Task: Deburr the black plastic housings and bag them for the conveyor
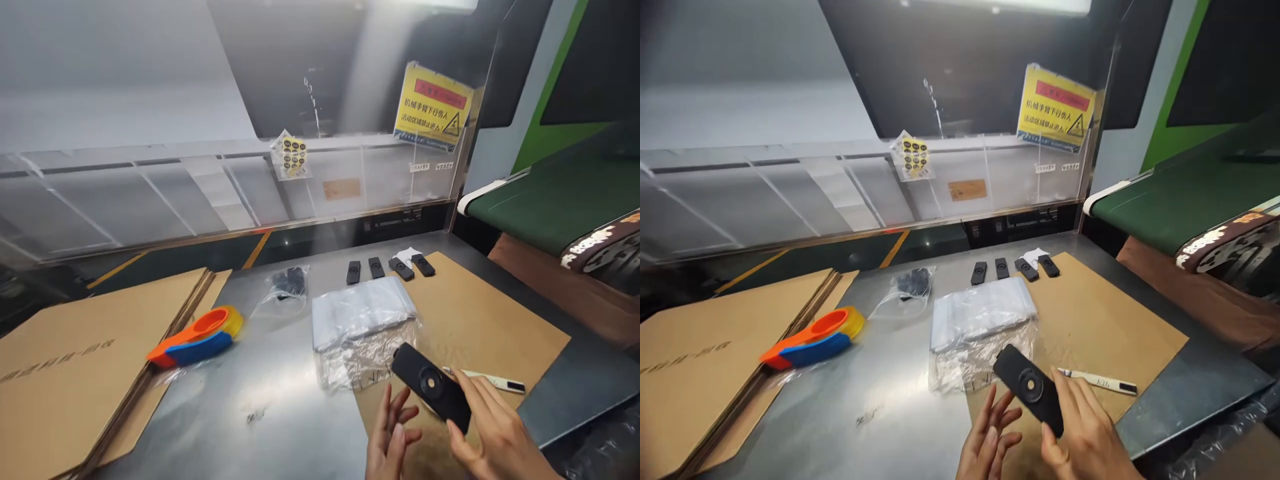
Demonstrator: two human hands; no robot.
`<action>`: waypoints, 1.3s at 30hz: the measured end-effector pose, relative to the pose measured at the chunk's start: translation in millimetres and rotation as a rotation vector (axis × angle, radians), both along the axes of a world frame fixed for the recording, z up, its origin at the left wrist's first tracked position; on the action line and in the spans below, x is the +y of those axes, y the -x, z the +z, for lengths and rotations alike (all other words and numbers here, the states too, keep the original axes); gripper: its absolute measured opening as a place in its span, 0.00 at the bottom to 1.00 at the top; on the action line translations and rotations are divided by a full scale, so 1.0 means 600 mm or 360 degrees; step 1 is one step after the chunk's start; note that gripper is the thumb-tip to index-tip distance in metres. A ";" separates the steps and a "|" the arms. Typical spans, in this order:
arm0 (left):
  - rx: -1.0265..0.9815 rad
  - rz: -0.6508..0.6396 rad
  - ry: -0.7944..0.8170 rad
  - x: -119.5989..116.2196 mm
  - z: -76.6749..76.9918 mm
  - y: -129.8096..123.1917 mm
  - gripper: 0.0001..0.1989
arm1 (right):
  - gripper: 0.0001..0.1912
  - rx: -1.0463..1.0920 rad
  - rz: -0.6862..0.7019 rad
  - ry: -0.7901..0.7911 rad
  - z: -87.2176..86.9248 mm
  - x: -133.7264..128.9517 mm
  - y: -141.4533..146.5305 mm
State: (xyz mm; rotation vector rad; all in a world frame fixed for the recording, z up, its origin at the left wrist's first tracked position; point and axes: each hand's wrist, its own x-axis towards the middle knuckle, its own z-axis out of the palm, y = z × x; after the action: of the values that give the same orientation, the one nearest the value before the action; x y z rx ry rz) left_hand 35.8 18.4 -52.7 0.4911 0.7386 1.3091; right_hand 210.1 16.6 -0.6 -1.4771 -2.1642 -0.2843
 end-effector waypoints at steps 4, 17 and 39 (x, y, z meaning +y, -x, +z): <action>-0.0476 -0.0184 -0.0019 -0.034 0.016 0.004 0.26 | 0.39 0.0162 0.0302 0.0032 -0.003 -0.064 0.054; -0.0507 0.0124 0.0402 -0.113 -0.006 0.050 0.23 | 0.33 0.0955 0.0410 0.0768 -0.013 -0.108 0.081; 0.0423 0.0069 0.0060 -0.124 0.001 0.073 0.29 | 0.28 0.2119 0.0464 0.1449 -0.058 -0.058 0.013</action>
State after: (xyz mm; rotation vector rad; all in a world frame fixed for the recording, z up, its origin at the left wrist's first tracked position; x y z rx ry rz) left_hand -8.2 -56.1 -52.4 0.6291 0.9969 1.2815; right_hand 202.4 -18.0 -35.2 -1.0713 -1.2612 1.5079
